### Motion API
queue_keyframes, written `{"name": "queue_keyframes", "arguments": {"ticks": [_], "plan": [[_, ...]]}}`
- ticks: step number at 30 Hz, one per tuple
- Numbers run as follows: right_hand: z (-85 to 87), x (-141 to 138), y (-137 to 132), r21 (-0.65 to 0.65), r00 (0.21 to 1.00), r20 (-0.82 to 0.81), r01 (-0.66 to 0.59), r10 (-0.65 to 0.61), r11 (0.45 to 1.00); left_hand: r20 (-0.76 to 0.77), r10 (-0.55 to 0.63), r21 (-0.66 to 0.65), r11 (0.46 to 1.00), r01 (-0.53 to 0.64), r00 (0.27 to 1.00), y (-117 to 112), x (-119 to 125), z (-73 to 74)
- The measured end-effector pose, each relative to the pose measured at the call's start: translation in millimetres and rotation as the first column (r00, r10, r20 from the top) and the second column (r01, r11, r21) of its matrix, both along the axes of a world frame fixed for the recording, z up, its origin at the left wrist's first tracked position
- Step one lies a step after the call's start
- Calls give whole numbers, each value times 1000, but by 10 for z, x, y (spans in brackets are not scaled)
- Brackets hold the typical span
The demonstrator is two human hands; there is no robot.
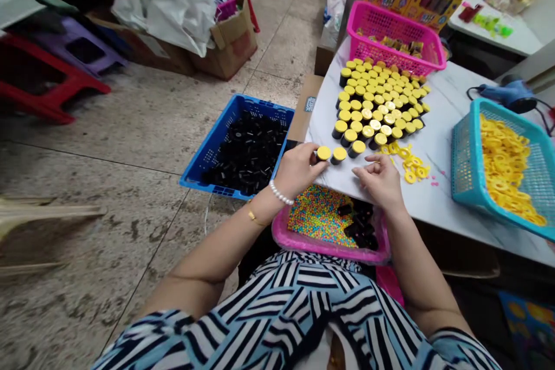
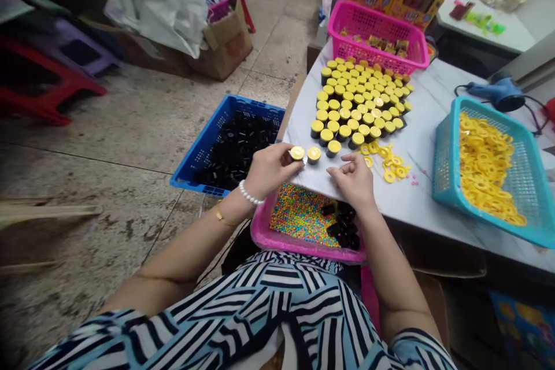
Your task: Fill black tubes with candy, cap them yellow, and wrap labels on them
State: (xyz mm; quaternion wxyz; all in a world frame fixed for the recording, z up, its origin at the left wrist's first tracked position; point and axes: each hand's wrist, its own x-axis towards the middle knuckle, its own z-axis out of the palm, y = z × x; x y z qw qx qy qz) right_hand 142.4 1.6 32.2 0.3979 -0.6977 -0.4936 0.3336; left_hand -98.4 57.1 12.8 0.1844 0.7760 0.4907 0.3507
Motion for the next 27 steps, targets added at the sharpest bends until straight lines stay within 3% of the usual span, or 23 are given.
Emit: {"name": "queue_keyframes", "arguments": {"ticks": [6,10,13,15,17,18,20,22,24,27], "plan": [[5,-219,405,28,958,272,86,-90,996,-56,0,-130,991,-7,998,392,325,74],[20,-226,392,34,948,313,46,-55,998,-12,31,-130,991,-32,999,502,345,104],[31,-91,182,153,906,419,-5,-60,988,127,24,-69,997,-15,992,306,253,26],[31,77,21,279,813,562,-13,-153,960,196,3,0,1000,-3,981,10,167,-72],[7,271,-112,329,686,701,-70,-194,942,143,-97,62,994,89,985,-346,102,-185],[-17,358,-167,309,634,755,-118,-167,944,61,-192,60,980,188,979,-513,89,-243],[-77,476,-270,228,577,814,-209,-69,951,-144,-419,-61,908,415,896,-767,120,-366],[-125,498,-383,180,562,827,-263,-1,948,-272,-582,-287,809,513,766,-882,237,-500],[-141,441,-501,170,560,828,-273,13,947,-318,-622,-440,766,469,716,-870,426,-636],[-130,319,-639,159,566,824,-262,18,952,-343,-591,-470,781,411,730,-744,758,-804]]}}
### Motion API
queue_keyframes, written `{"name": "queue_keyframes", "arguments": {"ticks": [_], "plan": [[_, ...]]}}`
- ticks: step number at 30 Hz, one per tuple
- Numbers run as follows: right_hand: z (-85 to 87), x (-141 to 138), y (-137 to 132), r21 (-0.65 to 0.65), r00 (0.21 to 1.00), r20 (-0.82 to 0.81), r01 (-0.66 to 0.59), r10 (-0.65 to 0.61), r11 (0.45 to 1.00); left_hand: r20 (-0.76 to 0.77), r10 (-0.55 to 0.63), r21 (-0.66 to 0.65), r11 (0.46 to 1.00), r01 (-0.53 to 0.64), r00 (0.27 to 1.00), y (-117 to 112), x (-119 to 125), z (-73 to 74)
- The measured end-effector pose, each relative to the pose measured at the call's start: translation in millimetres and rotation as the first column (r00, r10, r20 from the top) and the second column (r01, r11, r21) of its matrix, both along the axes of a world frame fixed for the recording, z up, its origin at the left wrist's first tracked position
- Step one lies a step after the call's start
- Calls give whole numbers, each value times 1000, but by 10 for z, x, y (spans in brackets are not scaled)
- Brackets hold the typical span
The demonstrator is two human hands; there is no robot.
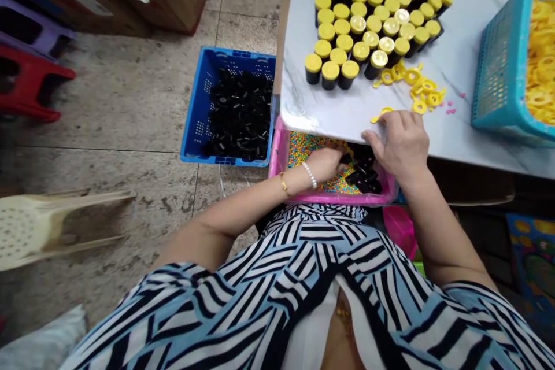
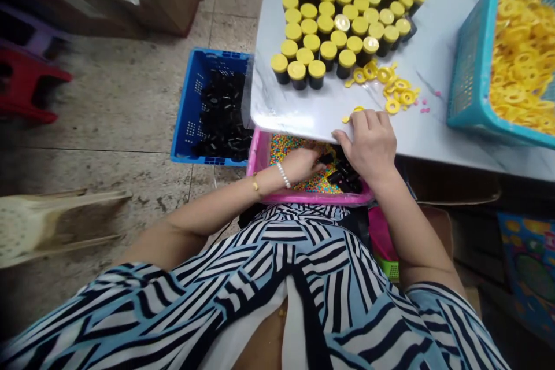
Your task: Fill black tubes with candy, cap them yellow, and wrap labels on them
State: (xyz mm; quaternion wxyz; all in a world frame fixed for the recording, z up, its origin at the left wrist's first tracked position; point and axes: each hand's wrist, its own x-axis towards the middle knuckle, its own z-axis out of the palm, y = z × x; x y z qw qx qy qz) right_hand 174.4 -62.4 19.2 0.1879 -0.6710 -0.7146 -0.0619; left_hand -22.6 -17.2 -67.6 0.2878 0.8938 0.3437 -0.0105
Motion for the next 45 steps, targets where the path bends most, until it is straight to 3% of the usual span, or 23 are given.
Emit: {"name": "queue_keyframes", "arguments": {"ticks": [3,6,11,14,20,24,29,33,36,38,40,42,45], "plan": [[-11,-49,-61,-11,1000,-28,8,-8,1000,-21,-63,-4,998,63,998,85,219,-108],[-60,1,-82,-10,998,-67,-15,14,1000,-69,-201,-48,979,198,977,121,190,-174],[-89,130,-63,-14,995,-88,-37,35,999,-38,-403,200,893,402,914,222,-29,-269],[-53,170,-21,-28,997,-41,-64,63,998,-30,-468,212,860,464,883,210,11,-328],[-171,196,17,19,996,-48,-75,75,997,-89,-212,204,952,226,973,34,83,-332],[-293,203,29,66,994,-95,-45,51,997,-86,-178,146,971,189,980,-115,4,-311],[-302,235,25,126,990,-110,-70,84,990,-10,-114,53,992,114,993,-128,-176,-215],[-285,253,11,143,988,-108,-95,111,985,83,-50,-93,994,58,995,-63,-395,-174],[-291,243,15,153,988,-113,-84,102,985,218,33,-297,954,34,975,-70,-523,-188],[-306,237,25,170,989,-111,-80,100,982,292,71,-363,931,42,954,-93,-561,-194],[-324,236,37,189,989,-106,-82,103,979,275,20,-247,968,50,961,-123,-554,-190],[-338,236,44,208,989,-109,-78,103,975,150,-68,-21,997,72,986,-162,-509,-185],[-345,231,47,229,988,-124,-66,96,971,-22,-123,163,979,125,992,-227,-399,-191]]}}
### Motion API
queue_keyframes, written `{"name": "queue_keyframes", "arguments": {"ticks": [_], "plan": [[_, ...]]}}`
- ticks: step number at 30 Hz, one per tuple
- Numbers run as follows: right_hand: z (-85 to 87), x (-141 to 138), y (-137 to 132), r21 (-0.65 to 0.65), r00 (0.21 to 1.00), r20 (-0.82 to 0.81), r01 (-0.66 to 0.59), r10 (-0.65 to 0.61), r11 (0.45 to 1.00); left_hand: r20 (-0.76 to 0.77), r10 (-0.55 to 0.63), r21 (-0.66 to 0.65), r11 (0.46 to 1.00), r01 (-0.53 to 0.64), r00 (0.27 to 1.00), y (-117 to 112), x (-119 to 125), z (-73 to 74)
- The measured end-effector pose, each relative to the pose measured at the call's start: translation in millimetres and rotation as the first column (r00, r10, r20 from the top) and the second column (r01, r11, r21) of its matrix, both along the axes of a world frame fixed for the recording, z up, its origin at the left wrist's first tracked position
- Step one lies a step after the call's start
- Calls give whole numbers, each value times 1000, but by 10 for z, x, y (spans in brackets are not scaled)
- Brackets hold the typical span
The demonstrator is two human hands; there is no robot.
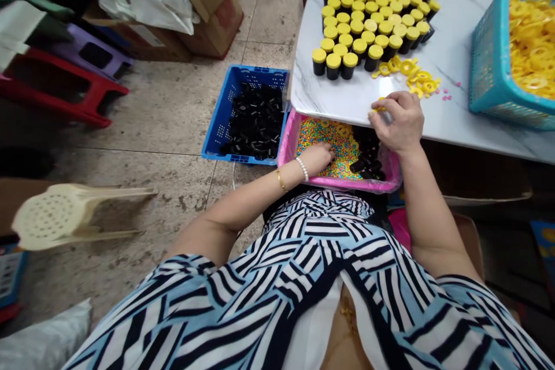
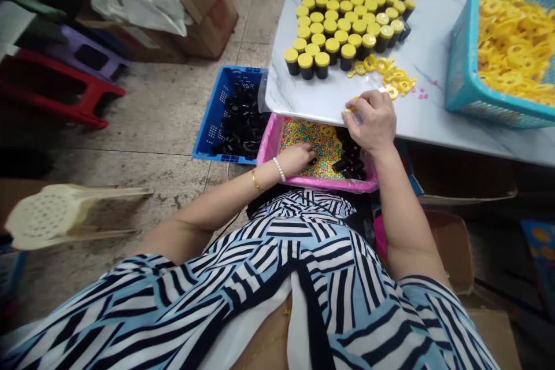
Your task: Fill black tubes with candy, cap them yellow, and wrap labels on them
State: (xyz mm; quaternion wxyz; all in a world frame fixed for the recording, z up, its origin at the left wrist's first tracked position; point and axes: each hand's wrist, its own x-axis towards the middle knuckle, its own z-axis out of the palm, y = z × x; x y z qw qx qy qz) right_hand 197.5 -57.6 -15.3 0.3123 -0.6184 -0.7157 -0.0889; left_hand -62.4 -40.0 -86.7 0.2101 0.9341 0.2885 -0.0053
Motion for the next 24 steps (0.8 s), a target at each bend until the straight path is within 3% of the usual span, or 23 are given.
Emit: {"name": "queue_keyframes", "arguments": {"ticks": [7,10,12,14,16,18,20,22,24], "plan": [[16,-11,-6,12,1000,-10,0,0,1000,25,-59,-67,996,61,998,66,73,26],[20,1,-12,2,1000,-1,0,0,1000,130,-17,-200,979,43,991,131,-45,68],[25,13,-17,9,1000,4,-16,16,1000,259,111,-414,910,6,959,124,-120,103],[34,27,-25,21,998,10,-55,55,998,375,270,-603,798,12,887,81,-164,171],[44,38,-43,18,993,28,-112,111,994,475,358,-639,769,35,804,35,-169,295],[52,41,-78,3,984,62,-165,165,986,595,357,-521,853,8,720,23,-140,473],[57,33,-132,-3,976,90,-200,199,980,714,277,-295,952,-83,643,72,-85,666],[70,17,-188,0,970,65,-233,232,973,776,176,-67,978,-199,605,191,-5,821],[107,0,-214,6,972,-64,-226,226,974,768,132,65,957,-282,626,358,98,904]]}}
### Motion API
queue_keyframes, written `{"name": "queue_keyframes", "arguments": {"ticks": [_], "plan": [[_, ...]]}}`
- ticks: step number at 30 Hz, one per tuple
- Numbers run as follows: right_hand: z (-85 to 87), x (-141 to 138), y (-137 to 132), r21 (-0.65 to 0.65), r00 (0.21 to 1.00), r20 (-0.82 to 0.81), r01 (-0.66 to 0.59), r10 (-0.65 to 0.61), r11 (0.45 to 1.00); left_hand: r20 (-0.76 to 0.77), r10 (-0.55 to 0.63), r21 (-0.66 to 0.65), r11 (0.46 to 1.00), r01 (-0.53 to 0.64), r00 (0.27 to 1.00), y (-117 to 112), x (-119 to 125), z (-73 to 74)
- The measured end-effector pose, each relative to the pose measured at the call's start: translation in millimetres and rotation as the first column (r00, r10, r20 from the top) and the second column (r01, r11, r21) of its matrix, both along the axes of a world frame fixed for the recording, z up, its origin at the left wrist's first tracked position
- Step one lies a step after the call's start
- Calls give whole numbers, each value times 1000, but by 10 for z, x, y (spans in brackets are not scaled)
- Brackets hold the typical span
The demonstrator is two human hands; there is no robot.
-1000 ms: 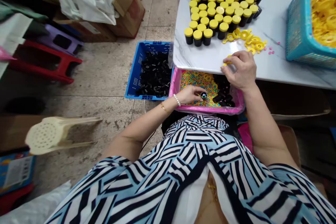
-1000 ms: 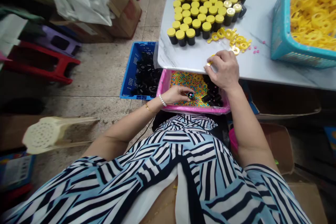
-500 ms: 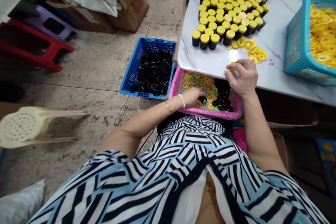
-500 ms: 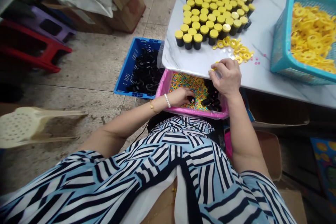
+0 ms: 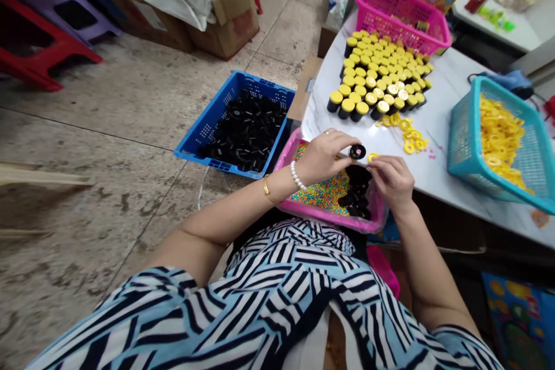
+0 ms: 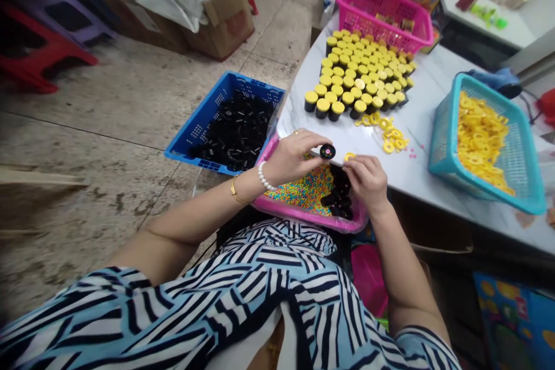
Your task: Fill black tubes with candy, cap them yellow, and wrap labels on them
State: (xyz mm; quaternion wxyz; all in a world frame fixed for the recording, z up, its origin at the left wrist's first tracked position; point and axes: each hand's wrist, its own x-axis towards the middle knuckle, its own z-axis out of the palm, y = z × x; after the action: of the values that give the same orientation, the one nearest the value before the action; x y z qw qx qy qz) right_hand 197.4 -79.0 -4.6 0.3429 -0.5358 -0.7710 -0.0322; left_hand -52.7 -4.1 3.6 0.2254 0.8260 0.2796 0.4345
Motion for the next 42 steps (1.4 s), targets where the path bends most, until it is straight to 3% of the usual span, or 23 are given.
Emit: {"name": "queue_keyframes", "arguments": {"ticks": [2,4,7,9,14,21,27,30,34,38,40,42], "plan": [[71,-19,40,-80,961,-265,63,-82,995,-94,50,19,999,-49,994,169,111,12],[168,-43,158,-245,806,-559,64,-195,967,-177,80,-11,997,-83,981,289,205,-16],[314,-106,414,-430,555,-781,-145,-287,891,-214,101,-34,993,-111,971,339,275,-64],[378,-172,568,-453,501,-813,-227,-295,862,-204,106,-26,993,-114,973,317,276,-73],[415,-345,740,-479,573,-766,-204,-293,854,-200,116,-19,992,-122,973,275,246,-41],[399,-379,729,-497,595,-744,-190,-304,846,-251,112,1,993,-116,961,278,216,11],[445,-412,708,-478,649,-710,-156,-275,864,-266,56,-129,987,-93,962,222,174,229],[440,-417,712,-473,661,-700,-145,-271,869,-204,13,-332,940,-82,979,254,177,369],[407,-387,705,-528,602,-731,-200,-322,825,-108,-104,-582,813,22,989,350,212,479],[454,-352,681,-614,547,-748,-355,-376,705,-39,-141,-724,686,69,989,366,245,516],[511,-355,684,-659,550,-728,-395,-410,640,-21,-116,-740,670,63,993,353,260,514],[562,-367,709,-677,545,-718,-400,-433,619,4,-75,-738,673,54,997,347,280,493]]}}
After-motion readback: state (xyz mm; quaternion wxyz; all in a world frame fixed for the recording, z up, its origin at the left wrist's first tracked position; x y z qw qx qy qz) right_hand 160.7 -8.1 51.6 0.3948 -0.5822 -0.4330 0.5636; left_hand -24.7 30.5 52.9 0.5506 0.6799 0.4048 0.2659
